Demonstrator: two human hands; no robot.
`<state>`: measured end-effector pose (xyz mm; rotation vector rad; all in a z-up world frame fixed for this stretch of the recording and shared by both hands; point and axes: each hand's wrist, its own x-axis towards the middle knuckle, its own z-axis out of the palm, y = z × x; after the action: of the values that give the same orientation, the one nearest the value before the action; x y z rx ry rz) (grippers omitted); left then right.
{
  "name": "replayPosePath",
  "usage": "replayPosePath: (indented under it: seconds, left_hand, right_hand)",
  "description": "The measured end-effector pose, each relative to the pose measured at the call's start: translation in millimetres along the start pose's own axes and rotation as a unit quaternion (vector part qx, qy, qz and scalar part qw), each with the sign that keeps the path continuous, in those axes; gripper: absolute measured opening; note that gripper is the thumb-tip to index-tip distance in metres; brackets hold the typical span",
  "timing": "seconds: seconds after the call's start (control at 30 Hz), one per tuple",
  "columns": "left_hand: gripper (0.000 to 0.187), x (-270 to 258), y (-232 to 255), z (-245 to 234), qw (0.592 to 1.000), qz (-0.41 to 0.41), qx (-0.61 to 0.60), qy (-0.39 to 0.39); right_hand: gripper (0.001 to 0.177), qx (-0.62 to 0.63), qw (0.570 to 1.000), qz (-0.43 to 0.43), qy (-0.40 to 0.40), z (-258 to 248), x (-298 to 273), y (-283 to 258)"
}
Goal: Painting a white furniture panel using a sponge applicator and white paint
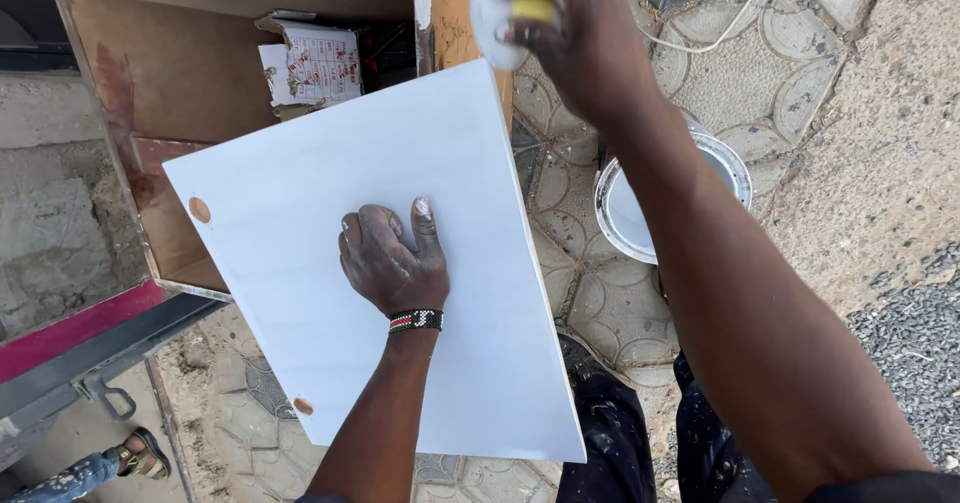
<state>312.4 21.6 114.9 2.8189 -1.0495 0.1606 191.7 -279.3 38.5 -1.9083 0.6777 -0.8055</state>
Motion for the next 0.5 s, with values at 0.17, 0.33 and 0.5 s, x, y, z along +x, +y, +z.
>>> replayPosePath:
  seconds: [0.17, 0.33, 0.5]
  left_hand:
    - [0.058, -1, 0, 0, 1.0, -0.01, 0.0, -0.004]
    - [0.057, -1, -1, 2, 1.0, -0.012, -0.007, -0.001]
    - [0.059, -1, -3, 3, 0.999, -0.022, -0.024, -0.001]
  right_hand:
    - [0.029, 0.115, 0.974, 0.155, -0.121, -20, -21, -16]
    - [0.026, 0.049, 0.917, 0.278, -0.283, -48, -182, -77]
    - [0.026, 0.009, 0.968, 0.199, -0.155, -32, -214, -70]
